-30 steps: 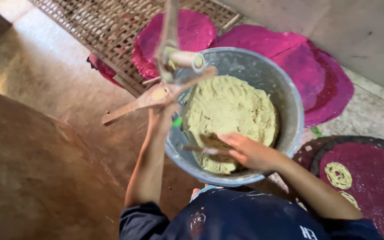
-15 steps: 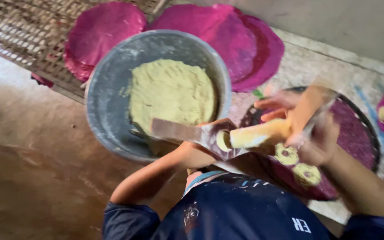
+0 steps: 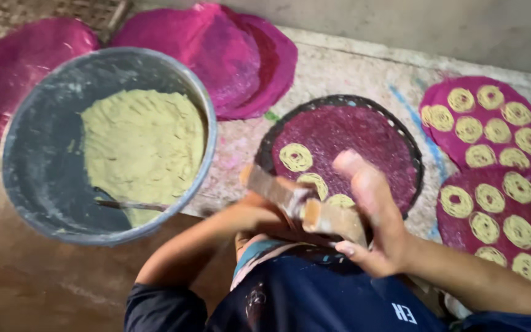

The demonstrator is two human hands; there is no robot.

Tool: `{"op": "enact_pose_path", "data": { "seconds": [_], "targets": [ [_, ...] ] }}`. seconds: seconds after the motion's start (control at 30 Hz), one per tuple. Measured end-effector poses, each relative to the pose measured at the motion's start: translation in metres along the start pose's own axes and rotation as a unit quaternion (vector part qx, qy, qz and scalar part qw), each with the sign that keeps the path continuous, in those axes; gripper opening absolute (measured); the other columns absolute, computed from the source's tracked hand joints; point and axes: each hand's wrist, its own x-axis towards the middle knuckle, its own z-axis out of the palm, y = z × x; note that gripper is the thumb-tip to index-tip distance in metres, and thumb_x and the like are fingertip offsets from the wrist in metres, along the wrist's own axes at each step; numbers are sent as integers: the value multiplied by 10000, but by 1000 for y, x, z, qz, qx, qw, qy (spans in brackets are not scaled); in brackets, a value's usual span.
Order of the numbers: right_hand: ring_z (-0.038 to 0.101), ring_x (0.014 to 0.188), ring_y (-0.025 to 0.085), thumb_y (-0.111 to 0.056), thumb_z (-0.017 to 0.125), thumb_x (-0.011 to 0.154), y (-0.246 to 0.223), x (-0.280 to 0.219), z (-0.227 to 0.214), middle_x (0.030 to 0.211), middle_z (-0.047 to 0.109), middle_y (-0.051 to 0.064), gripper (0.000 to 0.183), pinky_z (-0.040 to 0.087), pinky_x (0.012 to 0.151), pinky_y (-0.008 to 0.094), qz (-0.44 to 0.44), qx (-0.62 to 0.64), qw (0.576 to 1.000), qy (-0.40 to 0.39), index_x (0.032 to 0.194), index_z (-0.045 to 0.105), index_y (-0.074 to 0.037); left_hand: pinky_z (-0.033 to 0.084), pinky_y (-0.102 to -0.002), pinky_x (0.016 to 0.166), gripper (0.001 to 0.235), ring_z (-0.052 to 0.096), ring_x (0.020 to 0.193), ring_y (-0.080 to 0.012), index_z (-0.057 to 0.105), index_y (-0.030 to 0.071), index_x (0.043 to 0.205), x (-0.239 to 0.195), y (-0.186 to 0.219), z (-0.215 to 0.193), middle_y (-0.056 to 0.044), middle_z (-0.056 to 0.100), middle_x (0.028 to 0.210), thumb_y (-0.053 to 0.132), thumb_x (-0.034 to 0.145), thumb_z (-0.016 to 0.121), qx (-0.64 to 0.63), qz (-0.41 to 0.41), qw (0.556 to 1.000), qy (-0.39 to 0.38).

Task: The person uses a wooden dough press to extrude yellow dough into spiral shapes onto a pink cloth-lined tray. They repeatedly refill the press from a metal bowl and arrange the formed spirals on the tray.

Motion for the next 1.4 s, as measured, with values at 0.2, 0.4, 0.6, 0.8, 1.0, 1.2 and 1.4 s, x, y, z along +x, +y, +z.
{"op": "enact_pose_path", "data": {
  "seconds": [0.2,0.4,0.6,0.8,1.0,1.2,1.4],
  "targets": [
    [413,1070,420,-234,828,852,63,-119,-32,1263,430,356,1009,352,877,535,535,345,748,-189,1625,205,-51,482,-366,1023,657,596,1191,-198,540,28,1347,39,-53,-32,-92,638,1255,41,745,803,13,25,1000,4],
    [484,1130,222,-150,885,781,68,-217,23,1356,532,165,1010,411,906,361,488,245,835,61,1599,301,-48,469,-388,1097,727,551,1294,-246,488,-11,1484,112,-146,-123,-117,577,1412,126,837,789,-97,-75,984,130],
    [490,1178,201,-222,886,665,33,-214,48,1394,502,85,1099,480,921,400,566,241,759,213,1563,279,-40,579,-391,791,629,702,973,-257,490,-1,1339,112,-283,-176,-157,683,1163,143,820,815,-65,-296,919,251],
    [412,1387,157,-207,856,751,30,-201,58,1521,424,65,1064,380,1115,326,463,244,812,259,1582,215,-28,507,-334,730,429,637,886,-183,594,35,1262,69,-332,-142,-98,682,1095,118,880,771,-116,-228,897,361],
    [527,694,158,-220,842,692,42,-174,45,967,574,89,1013,463,559,283,576,249,747,218,1554,331,-65,491,-368,946,430,614,1072,-204,501,66,1295,10,-321,-31,-88,632,1206,211,947,709,-125,-259,809,513],
    [607,888,127,-328,835,747,46,-139,15,1114,655,96,849,446,533,207,527,317,773,154,1458,480,-30,357,-405,1102,591,476,1293,-275,399,-34,1412,-23,-266,29,-142,519,1387,152,938,701,-115,-160,862,467],
    [633,1043,209,-629,727,846,58,-97,-9,1226,648,141,891,494,787,303,474,435,765,16,1438,500,-3,371,-448,1197,667,504,1389,-335,357,-42,1526,14,-181,-30,-182,545,1466,183,981,670,-145,25,883,445]
  ]
}}
